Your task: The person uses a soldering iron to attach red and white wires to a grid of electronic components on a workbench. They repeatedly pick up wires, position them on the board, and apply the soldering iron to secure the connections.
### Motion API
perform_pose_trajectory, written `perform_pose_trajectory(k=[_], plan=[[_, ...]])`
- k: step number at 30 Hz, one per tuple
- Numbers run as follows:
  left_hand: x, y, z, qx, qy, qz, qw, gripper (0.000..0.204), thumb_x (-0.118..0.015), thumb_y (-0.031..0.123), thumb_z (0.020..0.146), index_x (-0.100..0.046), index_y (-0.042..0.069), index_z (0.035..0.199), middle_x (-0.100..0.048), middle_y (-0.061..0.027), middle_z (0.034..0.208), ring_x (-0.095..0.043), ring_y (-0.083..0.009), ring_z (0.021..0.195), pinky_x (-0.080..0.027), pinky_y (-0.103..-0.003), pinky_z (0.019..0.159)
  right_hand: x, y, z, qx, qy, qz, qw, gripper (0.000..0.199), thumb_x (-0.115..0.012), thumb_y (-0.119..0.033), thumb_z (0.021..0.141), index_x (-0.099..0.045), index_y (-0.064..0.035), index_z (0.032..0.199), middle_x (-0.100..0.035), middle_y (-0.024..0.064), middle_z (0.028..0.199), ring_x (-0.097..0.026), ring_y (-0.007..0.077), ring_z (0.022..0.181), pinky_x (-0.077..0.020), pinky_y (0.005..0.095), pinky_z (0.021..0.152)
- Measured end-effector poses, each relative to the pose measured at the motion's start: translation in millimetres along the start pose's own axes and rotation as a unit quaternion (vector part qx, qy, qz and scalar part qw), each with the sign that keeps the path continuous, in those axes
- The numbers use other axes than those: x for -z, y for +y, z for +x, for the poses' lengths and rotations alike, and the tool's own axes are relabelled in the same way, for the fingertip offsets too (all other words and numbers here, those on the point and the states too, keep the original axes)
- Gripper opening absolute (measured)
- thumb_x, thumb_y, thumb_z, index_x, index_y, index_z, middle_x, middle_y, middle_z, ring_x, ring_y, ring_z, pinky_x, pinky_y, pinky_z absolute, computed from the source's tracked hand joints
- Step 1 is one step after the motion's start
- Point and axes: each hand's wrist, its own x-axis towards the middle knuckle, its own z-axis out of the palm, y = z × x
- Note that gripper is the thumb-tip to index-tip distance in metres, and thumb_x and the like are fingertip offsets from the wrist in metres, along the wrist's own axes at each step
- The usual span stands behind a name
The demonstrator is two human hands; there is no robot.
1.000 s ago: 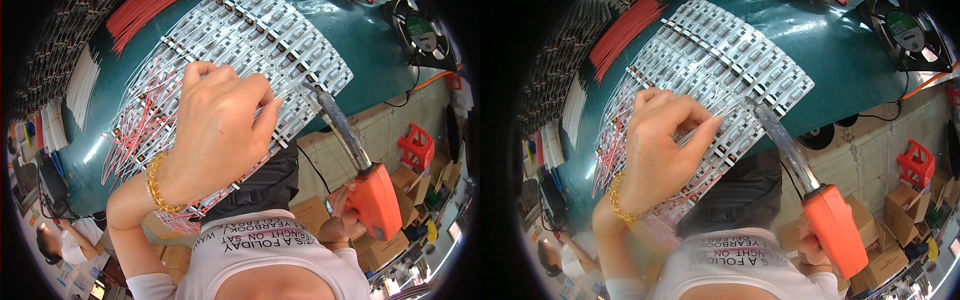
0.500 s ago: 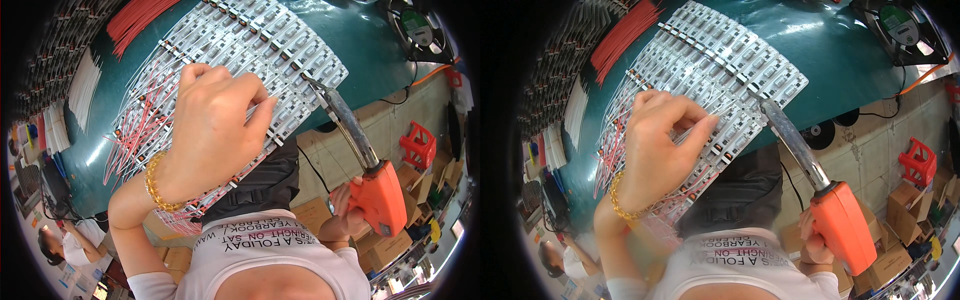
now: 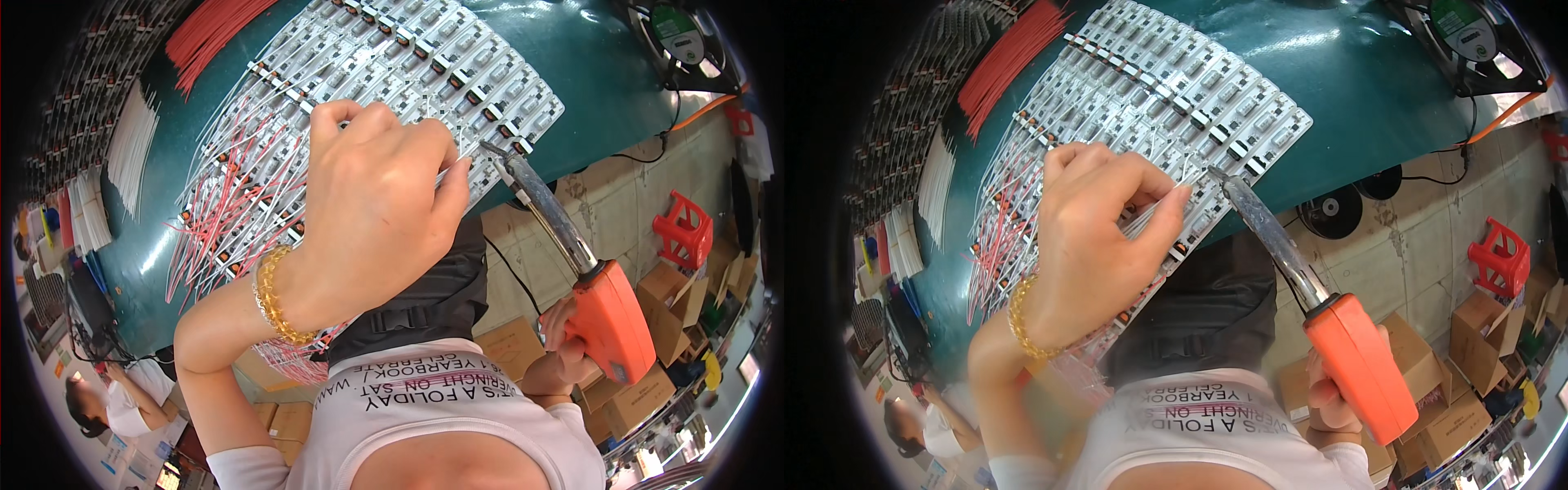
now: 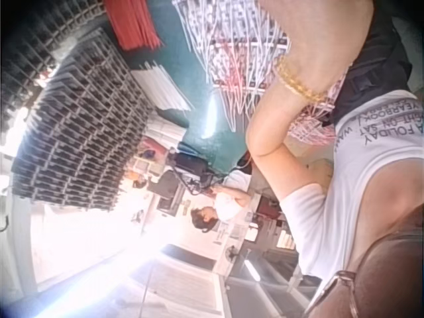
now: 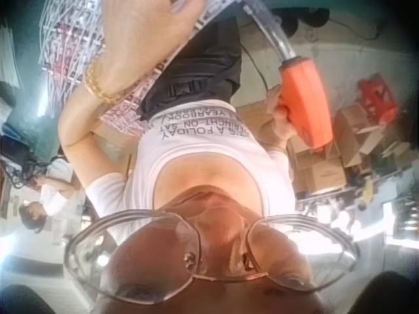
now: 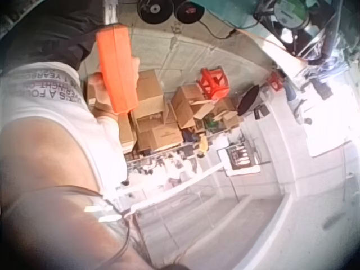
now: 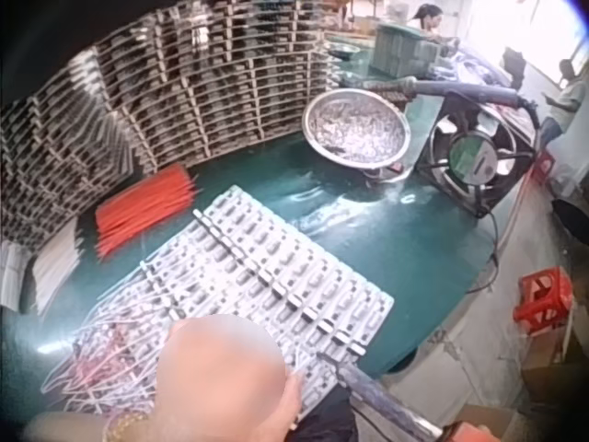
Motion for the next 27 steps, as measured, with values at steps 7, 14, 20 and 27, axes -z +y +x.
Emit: perform_pose_trajectory(k=[7, 14, 20, 27], plan=[[0, -2, -2, -0.005, 0.003, 0.014, 1.000, 0.013, -0.073, 0.007, 0.076, -0.061, 0.008, 0.070, -0.055, 0.0009, 0.062, -0.050, -0.0158, 0.061, -0.036, -0.034, 0.078, 15, 25, -3, 0.107, -0.010, -0.009, 0.994, 0.073, -0.065, -0.062, 0.078, -0.049, 0.0029, 0.108, -0.047, -0.0033, 0.059, -0.046, 0.0084, 0.053, -0.0370, 0.0241, 0.052], [0, -2, -1, -0.005, 0.006, 0.008, 1.000, 0.013, -0.073, 0.008, 0.076, -0.061, 0.008, 0.070, -0.056, 0.0007, 0.062, -0.051, -0.0159, 0.061, -0.037, -0.034, 0.078, 10, 12, 0, 0.078, -0.063, 0.018, 0.995, 0.073, -0.063, -0.061, 0.082, -0.051, 0.0040, 0.115, -0.050, -0.0017, 0.066, -0.046, 0.0096, 0.054, -0.0374, 0.0261, 0.052], [1, -3, -1, 0.000, 0.003, 0.006, 1.000, 0.013, -0.073, 0.009, 0.075, -0.061, 0.008, 0.070, -0.056, 0.0006, 0.062, -0.051, -0.0160, 0.061, -0.036, -0.033, 0.078, 16, 20, 4, 0.091, -0.065, -0.058, 0.992, 0.070, -0.062, -0.066, 0.079, -0.055, -0.0002, 0.102, -0.051, -0.0021, 0.070, -0.047, 0.0104, 0.058, -0.0372, 0.0275, 0.054], [0, -3, -1, -0.003, 0.002, 0.002, 1.000, 0.013, -0.073, 0.009, 0.075, -0.062, 0.008, 0.069, -0.056, 0.0001, 0.062, -0.050, -0.0162, 0.060, -0.036, -0.033, 0.077, 4, 13, 5, 0.124, -0.061, 0.011, 0.990, 0.079, -0.060, -0.058, 0.085, -0.046, 0.0087, 0.124, -0.047, -0.0031, 0.055, -0.043, 0.0082, 0.043, -0.0394, 0.0253, 0.047]])
